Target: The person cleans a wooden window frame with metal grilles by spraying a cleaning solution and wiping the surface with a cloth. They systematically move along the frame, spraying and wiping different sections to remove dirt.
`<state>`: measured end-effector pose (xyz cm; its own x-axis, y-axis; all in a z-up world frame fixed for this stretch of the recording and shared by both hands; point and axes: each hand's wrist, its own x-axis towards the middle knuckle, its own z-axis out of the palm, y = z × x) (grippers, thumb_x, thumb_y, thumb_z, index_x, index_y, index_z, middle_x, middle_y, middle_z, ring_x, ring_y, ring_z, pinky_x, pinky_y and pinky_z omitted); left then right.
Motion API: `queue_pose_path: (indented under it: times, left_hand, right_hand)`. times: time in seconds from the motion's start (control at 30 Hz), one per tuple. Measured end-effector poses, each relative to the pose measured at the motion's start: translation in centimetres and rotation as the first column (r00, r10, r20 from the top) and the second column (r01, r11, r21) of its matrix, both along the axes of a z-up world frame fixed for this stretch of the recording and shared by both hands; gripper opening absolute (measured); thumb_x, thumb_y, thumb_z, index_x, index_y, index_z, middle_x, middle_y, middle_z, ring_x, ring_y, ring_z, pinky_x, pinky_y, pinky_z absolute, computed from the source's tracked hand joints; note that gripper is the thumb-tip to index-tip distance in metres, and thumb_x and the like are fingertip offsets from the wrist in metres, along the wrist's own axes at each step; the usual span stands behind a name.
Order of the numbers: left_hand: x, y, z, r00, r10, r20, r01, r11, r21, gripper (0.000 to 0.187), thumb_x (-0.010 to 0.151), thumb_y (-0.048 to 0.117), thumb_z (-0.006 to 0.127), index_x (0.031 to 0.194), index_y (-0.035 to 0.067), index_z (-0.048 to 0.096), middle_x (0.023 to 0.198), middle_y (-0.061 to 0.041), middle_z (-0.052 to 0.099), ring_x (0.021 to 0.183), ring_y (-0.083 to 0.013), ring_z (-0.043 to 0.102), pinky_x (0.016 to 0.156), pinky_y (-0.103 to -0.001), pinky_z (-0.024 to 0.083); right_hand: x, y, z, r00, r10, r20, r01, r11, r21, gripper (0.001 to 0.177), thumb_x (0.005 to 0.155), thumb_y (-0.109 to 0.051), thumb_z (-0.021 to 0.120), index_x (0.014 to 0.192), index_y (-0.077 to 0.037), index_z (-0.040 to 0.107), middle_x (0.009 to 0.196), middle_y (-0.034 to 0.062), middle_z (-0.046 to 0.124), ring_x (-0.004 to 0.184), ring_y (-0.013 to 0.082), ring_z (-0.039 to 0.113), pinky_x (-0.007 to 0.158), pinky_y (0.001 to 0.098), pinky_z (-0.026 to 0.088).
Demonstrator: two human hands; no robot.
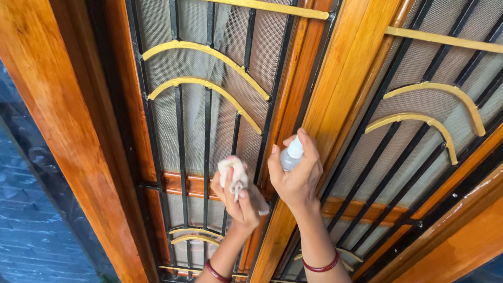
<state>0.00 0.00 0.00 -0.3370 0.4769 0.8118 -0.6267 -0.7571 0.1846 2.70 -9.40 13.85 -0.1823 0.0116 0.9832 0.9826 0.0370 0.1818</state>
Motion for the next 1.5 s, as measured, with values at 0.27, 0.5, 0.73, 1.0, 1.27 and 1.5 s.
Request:
queue_pose_path:
  times: [0.27,0.5,0.73,1.0,1.27,1.5]
  left_hand:
    - [-3.2,1.5,7.2,0.984,0.171,0.042,-0.171,0.985,0.010,0.054,0.113,0.032,0.039,0.155,-0.002,0.039,0.148,-0.023,0.039,0.130,-0.0324,0.056,0.108,-0.043,0.049]
    - [-4.3,1.7,13.5,0.920,0.390,-0.035,-0.388,0.920,0.055,0.051,0.110,0.025,0.048,0.153,-0.002,0.046,0.157,-0.025,0.036,0.140,-0.0376,0.043,0.122,-0.045,0.032]
    - [0.3,0.9,22.2,0.905,0.373,-0.206,-0.299,0.900,0.318,0.054,0.111,0.016,0.057,0.162,0.013,0.040,0.157,-0.022,0.035,0.143,-0.0360,0.040,0.125,-0.042,0.032]
    - [7.4,0.9,23.0,0.929,0.218,-0.299,-0.057,0.882,0.467,0.054,0.115,0.034,0.040,0.164,0.013,0.038,0.158,-0.017,0.036,0.147,-0.0347,0.038,0.127,-0.044,0.030]
    - [5.2,2.2,22.9,0.896,0.195,-0.400,0.064,0.834,0.548,0.047,0.115,0.034,0.038,0.158,0.019,0.047,0.162,-0.015,0.038,0.152,-0.0351,0.038,0.130,-0.042,0.030]
    - [4.5,2.1,21.8,0.884,0.159,-0.440,0.108,0.845,0.523,0.043,0.114,0.032,0.042,0.153,0.017,0.051,0.161,-0.020,0.040,0.147,-0.0388,0.042,0.126,-0.044,0.033]
  right_hand:
    - [-0.1,0.3,-1.3,0.972,0.024,-0.235,-0.037,0.998,-0.051,0.056,0.092,0.004,0.069,0.139,0.004,0.039,0.095,0.0151,0.063,0.081,0.0239,0.068,0.074,0.0367,0.057]
    - [0.1,-2.0,-4.1,0.964,0.167,-0.209,-0.203,0.964,-0.169,0.060,0.088,0.003,0.071,0.138,0.004,0.037,0.098,0.0157,0.063,0.085,0.0223,0.065,0.078,0.0352,0.055]
    - [3.1,-2.8,-6.7,0.900,0.342,-0.270,-0.364,0.931,-0.035,0.066,0.092,0.007,0.066,0.144,-0.004,0.027,0.111,0.0164,0.057,0.092,0.0189,0.061,0.082,0.0324,0.055]
    - [5.6,-2.2,-7.7,0.914,0.342,-0.218,-0.353,0.936,-0.013,0.069,0.092,0.008,0.064,0.146,-0.006,0.024,0.113,0.0170,0.056,0.095,0.0190,0.059,0.083,0.0328,0.054]
    - [5.6,-1.6,-8.0,0.875,0.412,-0.255,-0.416,0.908,0.041,0.070,0.091,0.007,0.065,0.146,-0.008,0.024,0.111,0.0171,0.055,0.094,0.0196,0.057,0.080,0.0329,0.055]
    - [5.7,-1.6,-8.1,0.879,0.409,-0.245,-0.406,0.911,0.064,0.071,0.091,0.007,0.065,0.146,-0.008,0.024,0.108,0.0167,0.055,0.094,0.0207,0.057,0.080,0.0327,0.055]
